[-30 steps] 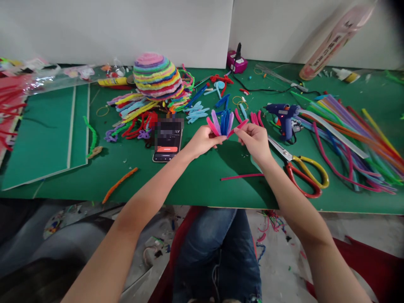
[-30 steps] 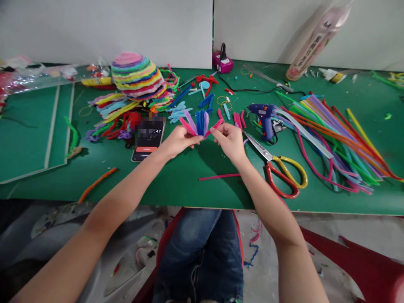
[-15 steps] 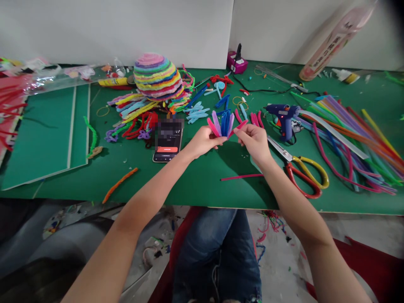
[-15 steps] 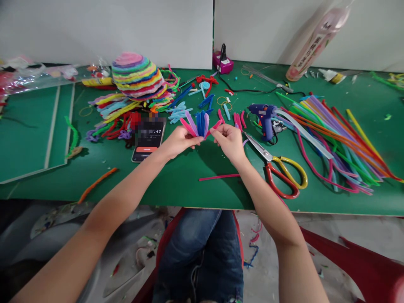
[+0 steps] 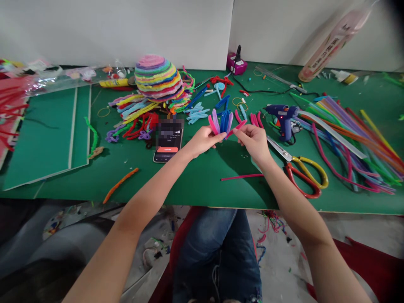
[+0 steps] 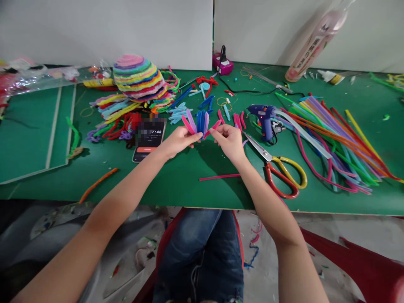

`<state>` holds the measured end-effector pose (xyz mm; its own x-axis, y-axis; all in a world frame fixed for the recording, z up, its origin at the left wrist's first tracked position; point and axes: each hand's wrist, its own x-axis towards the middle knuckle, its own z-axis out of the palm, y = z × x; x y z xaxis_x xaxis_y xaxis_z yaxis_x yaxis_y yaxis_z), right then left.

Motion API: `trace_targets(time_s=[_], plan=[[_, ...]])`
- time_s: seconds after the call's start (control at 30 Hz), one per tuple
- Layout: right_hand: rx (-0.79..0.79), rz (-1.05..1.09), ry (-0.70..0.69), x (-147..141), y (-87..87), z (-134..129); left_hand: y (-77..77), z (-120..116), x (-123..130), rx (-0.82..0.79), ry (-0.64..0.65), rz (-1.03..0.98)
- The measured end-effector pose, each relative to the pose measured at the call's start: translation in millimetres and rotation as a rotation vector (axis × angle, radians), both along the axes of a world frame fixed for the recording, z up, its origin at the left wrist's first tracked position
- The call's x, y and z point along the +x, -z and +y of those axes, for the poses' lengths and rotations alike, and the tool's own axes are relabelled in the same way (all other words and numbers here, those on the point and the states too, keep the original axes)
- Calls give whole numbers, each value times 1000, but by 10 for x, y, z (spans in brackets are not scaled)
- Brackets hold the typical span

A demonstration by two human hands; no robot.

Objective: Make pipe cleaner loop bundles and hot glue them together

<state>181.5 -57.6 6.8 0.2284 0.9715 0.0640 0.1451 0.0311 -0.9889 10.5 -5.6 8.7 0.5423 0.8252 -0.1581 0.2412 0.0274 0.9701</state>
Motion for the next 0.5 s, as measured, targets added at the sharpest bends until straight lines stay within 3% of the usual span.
trace_targets(time_s=[0.5], plan=[[5, 30, -1, -9, -3, 4, -20, -21, 33, -112, -17, -54]])
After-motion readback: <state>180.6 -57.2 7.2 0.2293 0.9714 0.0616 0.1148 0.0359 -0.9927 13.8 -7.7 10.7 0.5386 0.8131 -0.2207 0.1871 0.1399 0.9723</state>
